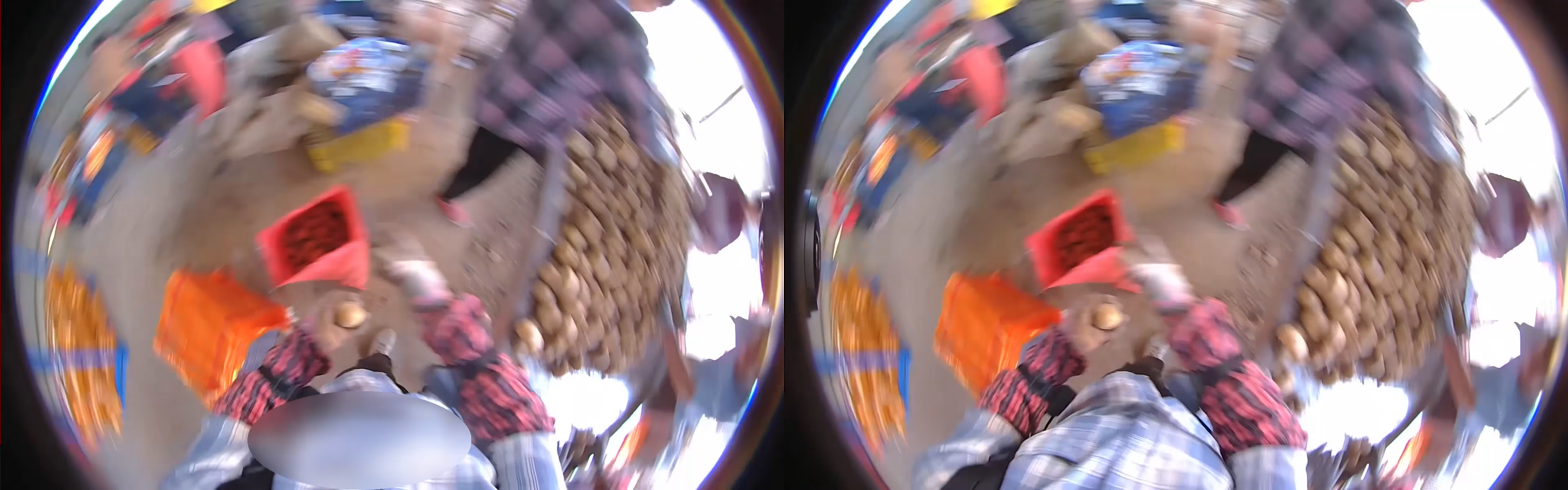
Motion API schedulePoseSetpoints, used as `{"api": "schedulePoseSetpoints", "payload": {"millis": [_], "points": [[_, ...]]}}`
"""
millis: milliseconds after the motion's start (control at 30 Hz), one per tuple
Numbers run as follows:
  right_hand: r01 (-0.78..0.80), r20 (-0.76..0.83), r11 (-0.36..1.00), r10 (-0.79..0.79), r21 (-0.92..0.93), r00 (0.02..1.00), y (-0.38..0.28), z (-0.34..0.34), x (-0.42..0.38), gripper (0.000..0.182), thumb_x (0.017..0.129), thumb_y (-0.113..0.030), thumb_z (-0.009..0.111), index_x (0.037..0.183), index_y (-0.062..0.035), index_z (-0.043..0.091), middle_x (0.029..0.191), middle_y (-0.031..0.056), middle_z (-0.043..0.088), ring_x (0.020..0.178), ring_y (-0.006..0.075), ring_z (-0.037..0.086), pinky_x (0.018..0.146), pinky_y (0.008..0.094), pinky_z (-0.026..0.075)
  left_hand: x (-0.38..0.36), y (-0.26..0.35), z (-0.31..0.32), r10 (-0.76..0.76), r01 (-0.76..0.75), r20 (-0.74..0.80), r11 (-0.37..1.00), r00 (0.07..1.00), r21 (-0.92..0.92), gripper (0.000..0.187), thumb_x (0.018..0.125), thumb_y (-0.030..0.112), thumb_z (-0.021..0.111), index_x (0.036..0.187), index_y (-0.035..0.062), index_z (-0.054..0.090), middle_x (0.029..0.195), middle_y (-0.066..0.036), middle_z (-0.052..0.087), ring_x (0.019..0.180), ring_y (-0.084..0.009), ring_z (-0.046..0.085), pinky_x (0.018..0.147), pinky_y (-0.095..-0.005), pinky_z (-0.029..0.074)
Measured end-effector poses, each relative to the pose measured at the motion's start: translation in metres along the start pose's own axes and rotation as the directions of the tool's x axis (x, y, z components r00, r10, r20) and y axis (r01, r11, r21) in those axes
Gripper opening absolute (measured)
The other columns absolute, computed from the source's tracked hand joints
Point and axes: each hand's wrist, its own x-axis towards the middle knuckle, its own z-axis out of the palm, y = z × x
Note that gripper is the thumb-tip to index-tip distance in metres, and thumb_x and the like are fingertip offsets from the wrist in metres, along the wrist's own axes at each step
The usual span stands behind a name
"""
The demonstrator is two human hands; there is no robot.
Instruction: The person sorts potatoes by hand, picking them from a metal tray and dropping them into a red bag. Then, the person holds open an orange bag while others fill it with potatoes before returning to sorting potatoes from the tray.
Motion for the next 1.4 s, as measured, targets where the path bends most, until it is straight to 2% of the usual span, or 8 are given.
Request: {"api": "schedulePoseSetpoints", "payload": {"millis": [67, 267, 400, 467, 733, 1067, 1200, 1400], "points": [[0.088, -0.057, 0.901, -0.124, -0.425, 0.991, 0.015, 0.016, -0.021, 0.055, 0.084, -0.025, 0.07, 0.136, -0.0146, 0.056, 0.129, 0.013, 0.061, 0.097, 0.0254, 0.066, 0.082, 0.036, 0.056, 0.025, 0.027, 0.016, -0.336, 0.319, 0.119, 0.636, 0.934, -0.703, 0.057, 0.098, 0.055, 0.054, 0.121, 0.0031, 0.058, 0.114, -0.012, 0.064, 0.109, -0.0268, 0.063, 0.098, -0.0429, 0.051], [-0.003, -0.429, 0.735, -0.392, -0.678, 0.814, 0.055, -0.009, -0.117, 0.04, 0.08, -0.016, 0.072, 0.119, -0.011, 0.062, 0.112, 0.0195, 0.063, 0.099, 0.0373, 0.065, 0.087, 0.0439, 0.055, 0.014, 0.096, 0.09, -0.444, 0.696, 0.596, 0.657, 0.669, -0.292, 0.063, 0.102, 0.054, 0.045, 0.141, 0.0039, 0.046, 0.129, -0.011, 0.056, 0.122, -0.0235, 0.055, 0.106, -0.0417, 0.044], [-0.186, -0.865, 0.91, -0.266, -0.372, 0.426, 0.098, -0.096, -0.274, 0.031, 0.084, -0.016, 0.073, 0.114, -0.0119, 0.069, 0.101, 0.0138, 0.068, 0.096, 0.0267, 0.067, 0.087, 0.036, 0.054, 0.005, 0.075, 0.183, -0.404, 0.164, 0.676, 0.906, 0.617, 0.391, 0.072, 0.09, 0.025, 0.072, 0.151, 0.0084, 0.037, 0.14, -0.013, 0.052, 0.13, -0.0288, 0.051, 0.108, -0.0465, 0.044], [-0.162, -0.852, 0.838, -0.501, -0.522, 0.154, 0.154, -0.139, -0.339, 0.028, 0.084, -0.013, 0.074, 0.111, -0.0096, 0.069, 0.099, 0.0098, 0.068, 0.091, 0.0222, 0.066, 0.085, 0.0352, 0.055, 0.022, 0.077, 0.228, 0.134, -0.779, 0.8, 0.369, 0.585, 0.508, 0.092, 0.078, 0.025, 0.082, 0.153, 0.0111, 0.032, 0.149, -0.02, 0.043, 0.133, -0.0396, 0.047, 0.108, -0.0495, 0.043], [0.02, -0.925, 1.0, 0.023, 0.017, -0.379, 0.324, -0.229, -0.576, 0.03, 0.087, -0.007, 0.069, 0.117, -0.0062, 0.066, 0.091, 0.001, 0.06, 0.084, 0.0122, 0.057, 0.082, 0.0265, 0.049, 0.046, 0.023, 0.385, 0.119, -0.825, 0.825, -0.063, 0.552, 0.561, 0.111, 0.06, 0.039, 0.091, 0.153, 0.0208, 0.034, 0.154, -0.024, 0.027, 0.144, -0.0502, 0.019, 0.119, -0.0586, 0.022], [-0.918, -0.977, 0.367, 0.196, 0.15, -0.081, 0.257, -0.221, -0.629, 0.045, 0.091, -0.036, 0.066, 0.124, -0.0051, 0.062, 0.113, 0.0201, 0.067, 0.113, 0.0321, 0.064, 0.094, 0.045, 0.051, 0.019, -0.016, 0.5, 0.227, -0.888, 0.858, 0.138, 0.46, 0.44, 0.08, 0.07, 0.029, 0.087, 0.141, 0.0227, 0.049, 0.147, -0.022, 0.039, 0.132, -0.0408, 0.045, 0.11, -0.0497, 0.041], [-0.594, -0.742, 0.508, -0.624, -0.624, 0.245, 0.192, -0.218, -0.563, 0.025, 0.079, -0.016, 0.068, 0.105, -0.0122, 0.069, 0.095, 0.0139, 0.068, 0.086, 0.0334, 0.067, 0.076, 0.0419, 0.055, 0.023, -0.019, 0.534, 0.077, -0.896, 0.895, 0.105, 0.44, 0.431, 0.07, 0.082, 0.032, 0.078, 0.144, 0.0231, 0.046, 0.148, -0.022, 0.038, 0.133, -0.0422, 0.044, 0.111, -0.0488, 0.042], [-0.202, -0.231, 0.114, -0.56, -0.973, 0.796, 0.136, -0.213, -0.384, 0.05, 0.08, -0.011, 0.061, 0.13, -0.0148, 0.06, 0.133, 0.0112, 0.056, 0.126, 0.0329, 0.054, 0.098, 0.0469, 0.047, 0.077, 0.034, 0.481, 0.433, -0.894, 0.86, -0.217, 0.271, 0.391, 0.072, 0.077, 0.016, 0.075, 0.143, 0.0113, 0.046, 0.14, -0.021, 0.043, 0.125, -0.0391, 0.05, 0.107, -0.0466, 0.048]]}}
